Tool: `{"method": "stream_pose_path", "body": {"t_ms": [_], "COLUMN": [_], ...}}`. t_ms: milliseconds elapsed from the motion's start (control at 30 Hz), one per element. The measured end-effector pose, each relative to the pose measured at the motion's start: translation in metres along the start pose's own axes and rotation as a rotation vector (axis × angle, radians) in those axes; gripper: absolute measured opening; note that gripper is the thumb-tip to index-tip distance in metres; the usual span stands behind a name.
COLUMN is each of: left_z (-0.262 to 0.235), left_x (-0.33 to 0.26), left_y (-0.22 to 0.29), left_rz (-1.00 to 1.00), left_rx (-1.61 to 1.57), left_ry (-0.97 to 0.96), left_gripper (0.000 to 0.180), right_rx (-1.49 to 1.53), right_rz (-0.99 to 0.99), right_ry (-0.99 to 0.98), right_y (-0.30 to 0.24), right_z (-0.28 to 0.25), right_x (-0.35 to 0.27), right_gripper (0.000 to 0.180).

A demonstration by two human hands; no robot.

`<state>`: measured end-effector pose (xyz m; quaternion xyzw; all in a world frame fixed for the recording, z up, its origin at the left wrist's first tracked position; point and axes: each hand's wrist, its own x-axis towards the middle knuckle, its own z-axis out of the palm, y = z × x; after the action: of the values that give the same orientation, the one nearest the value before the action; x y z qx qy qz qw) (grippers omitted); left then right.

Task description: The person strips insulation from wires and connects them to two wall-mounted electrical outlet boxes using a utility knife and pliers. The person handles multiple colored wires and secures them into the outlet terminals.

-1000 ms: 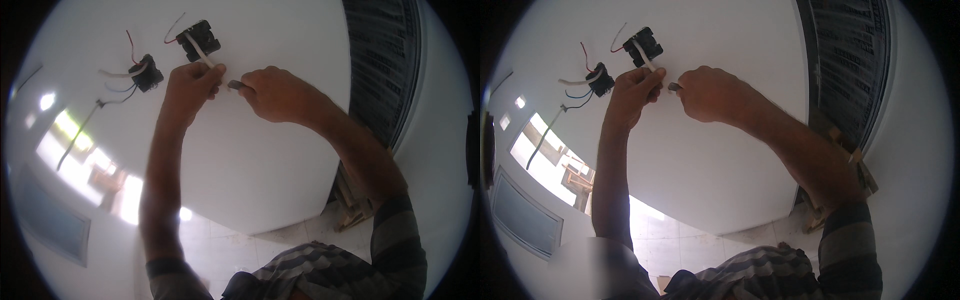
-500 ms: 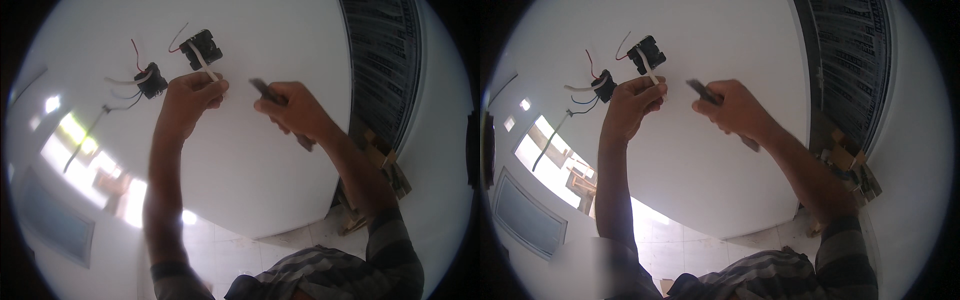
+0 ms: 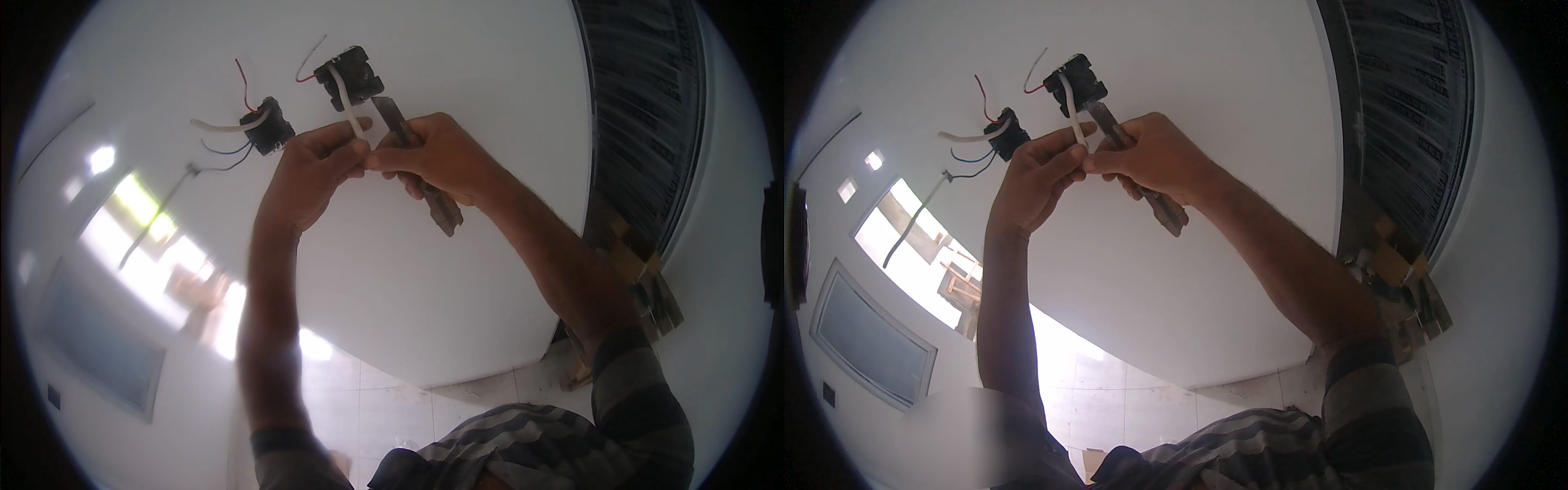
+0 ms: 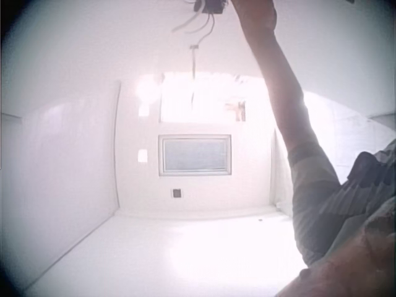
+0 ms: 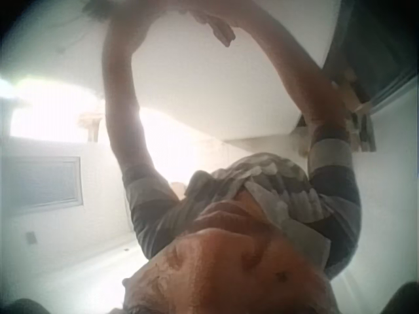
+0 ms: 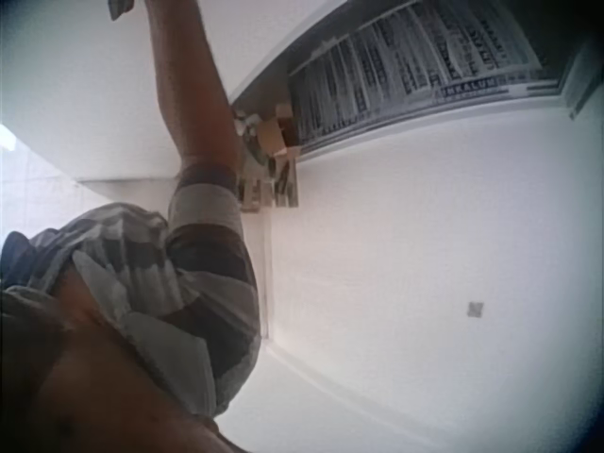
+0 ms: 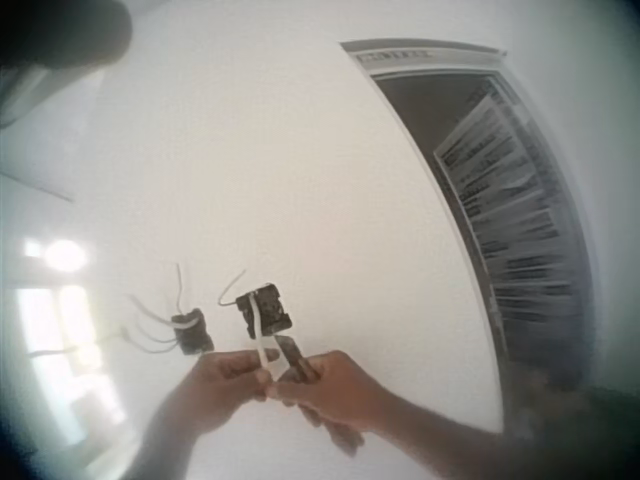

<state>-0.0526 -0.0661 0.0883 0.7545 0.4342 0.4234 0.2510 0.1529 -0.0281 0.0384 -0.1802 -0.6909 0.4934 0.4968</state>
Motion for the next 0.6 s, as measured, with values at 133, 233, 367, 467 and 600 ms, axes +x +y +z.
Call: {"method": "stream_pose_path", "body": {"t_ms": [133, 233, 367, 467, 600], "left_z": [0.002, 0.005, 0.004, 0.003, 0.012], "left_x": [0.001, 0.001, 0.000, -0.003, -0.011], "left_y": [0.000, 0.002, 0.001, 0.009, 0.040], "left_rz": [0.044, 0.034, 0.090, 0.110, 0.269], "left_rx": [0.044, 0.044, 0.033, 0.071, 0.377], "left_ry": [-0.005, 0.001, -0.021, 0.007, 0.189], "left_gripper": [0.049, 0.046, 0.044, 0.042, 0.032], "right_rx": [0.058, 0.116, 0.139, 0.181, 0.151], "right_rz": [0.024, 0.047, 0.007, -0.088, -0.274], "right_ry": [-0.008, -0.024, -0.024, -0.029, 0.006], "right_y": [0.001, 0.001, 0.005, 0.003, -0.014], "right_z": [-0.006, -0.008, -0.005, -0.001, -0.008], "right_x": [0.003, 0.003, 0.004, 0.002, -0.014], "right_gripper": [0.018, 0.017, 0.016, 0.016, 0.016]}}
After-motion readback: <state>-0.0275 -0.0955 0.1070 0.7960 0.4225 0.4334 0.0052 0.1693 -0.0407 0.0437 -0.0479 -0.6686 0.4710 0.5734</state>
